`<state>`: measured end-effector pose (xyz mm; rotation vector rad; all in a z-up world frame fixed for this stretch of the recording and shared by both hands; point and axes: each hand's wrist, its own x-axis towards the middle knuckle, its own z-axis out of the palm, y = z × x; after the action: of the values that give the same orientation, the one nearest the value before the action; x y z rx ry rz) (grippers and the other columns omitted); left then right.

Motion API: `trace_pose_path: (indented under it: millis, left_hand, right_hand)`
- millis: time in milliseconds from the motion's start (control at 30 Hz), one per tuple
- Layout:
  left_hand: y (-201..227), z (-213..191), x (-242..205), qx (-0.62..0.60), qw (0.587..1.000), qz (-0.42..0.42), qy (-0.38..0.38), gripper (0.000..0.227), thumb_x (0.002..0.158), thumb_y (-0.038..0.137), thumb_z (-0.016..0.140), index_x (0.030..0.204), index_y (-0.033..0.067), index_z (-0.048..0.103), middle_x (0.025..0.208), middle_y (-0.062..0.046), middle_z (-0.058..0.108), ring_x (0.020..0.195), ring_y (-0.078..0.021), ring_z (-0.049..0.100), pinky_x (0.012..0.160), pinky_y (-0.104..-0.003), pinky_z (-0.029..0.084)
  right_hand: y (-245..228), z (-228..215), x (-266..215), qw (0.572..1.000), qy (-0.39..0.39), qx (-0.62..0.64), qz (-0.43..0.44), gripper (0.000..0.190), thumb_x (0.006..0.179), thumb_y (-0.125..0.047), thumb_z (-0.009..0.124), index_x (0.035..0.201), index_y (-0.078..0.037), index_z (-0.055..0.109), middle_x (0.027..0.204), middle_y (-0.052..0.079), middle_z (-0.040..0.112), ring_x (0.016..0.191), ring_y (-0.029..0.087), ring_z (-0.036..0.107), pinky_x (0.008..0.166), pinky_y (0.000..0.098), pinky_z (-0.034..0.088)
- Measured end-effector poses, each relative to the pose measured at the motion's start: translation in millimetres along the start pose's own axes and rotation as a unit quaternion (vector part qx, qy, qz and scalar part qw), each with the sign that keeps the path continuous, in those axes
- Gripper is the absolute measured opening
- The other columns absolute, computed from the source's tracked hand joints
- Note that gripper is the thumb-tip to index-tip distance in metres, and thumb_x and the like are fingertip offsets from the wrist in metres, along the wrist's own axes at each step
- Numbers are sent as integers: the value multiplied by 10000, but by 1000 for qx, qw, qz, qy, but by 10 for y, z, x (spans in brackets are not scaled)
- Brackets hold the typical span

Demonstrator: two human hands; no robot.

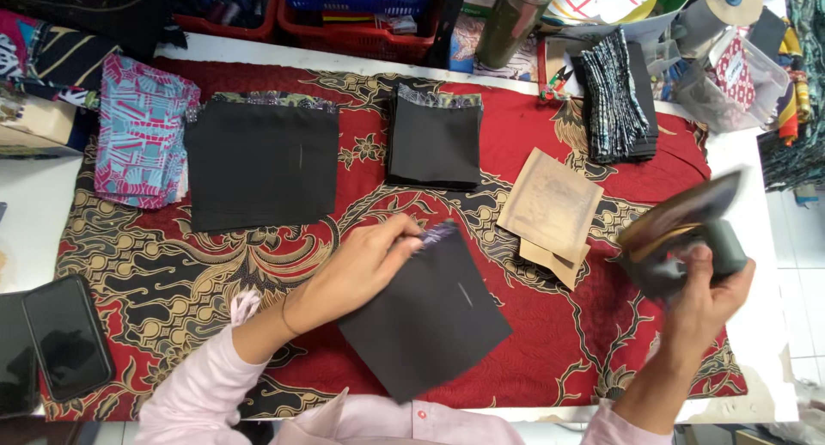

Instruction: The person irons small black fabric pieces using a cardboard template and a steam iron. They repeatedly place the template on the fabric, press with the iron, remove the template, and fold the fabric. The process is repeated for multiple pieces on a patterned red tablecloth.

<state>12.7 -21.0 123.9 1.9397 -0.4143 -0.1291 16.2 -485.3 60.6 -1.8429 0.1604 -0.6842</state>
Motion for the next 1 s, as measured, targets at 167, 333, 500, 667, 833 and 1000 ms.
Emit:
trace_pose_path:
  millis: [167, 333, 500, 667, 833, 1000]
  left_hand:
    - [-718, 307, -60, 222, 970, -90, 36, 191, 1012, 256, 575, 1054, 75, 621, 844, -113, 738, 763, -322, 717, 627, -447, 525]
    - [-1112, 464, -133, 230, 968, -9, 100, 152, 1007, 227, 577, 1017, 80, 613, 866, -90, 731, 762, -301, 721, 595, -440, 544]
    - [-1200, 487, -154, 232, 967, -6, 110, 144, 1003, 219, 592, 1018, 76, 611, 848, -90, 722, 737, -301, 715, 576, -435, 541]
    - [-1232, 491, -156, 236, 965, 18, 116, 145, 1008, 209, 587, 1038, 67, 599, 876, -98, 720, 736, -301, 712, 584, -433, 542]
    - [-1200, 470, -154, 223, 969, 2, 105, 159, 1010, 217, 583, 1046, 64, 602, 885, -98, 722, 750, -306, 717, 582, -432, 543]
    - [-1097, 355, -128, 199, 976, -73, 45, 262, 980, 297, 639, 1097, 64, 611, 939, -109, 730, 798, -330, 712, 654, -456, 543]
  right_hand:
    - [-893, 214, -416, 917, -98, -385, -47, 434, 952, -429, 828, 1006, -34, 655, 789, 126, 664, 692, 262, 649, 644, 417, 503]
    - [-1171, 992, -957, 830, -308, -462, -59, 480, 771, -541, 780, 892, -98, 642, 697, 143, 699, 616, 369, 695, 543, 483, 517]
    - [-1058, 1437, -1140, 779, -405, -466, -108, 358, 872, -422, 692, 943, -93, 567, 733, 121, 710, 642, 370, 701, 523, 494, 511]
    - [-1000, 1343, -1189, 749, -430, -501, -42, 469, 877, -531, 677, 954, -86, 549, 685, 148, 704, 665, 379, 706, 532, 508, 517]
    - [-1097, 1028, -1125, 717, -441, -538, 34, 497, 846, -589, 694, 982, -117, 618, 770, 159, 738, 766, 361, 730, 651, 491, 552]
    - [-1034, 287, -604, 796, -304, -475, 219, 504, 782, -497, 789, 1155, -157, 774, 843, 144, 750, 752, 289, 739, 703, 438, 563]
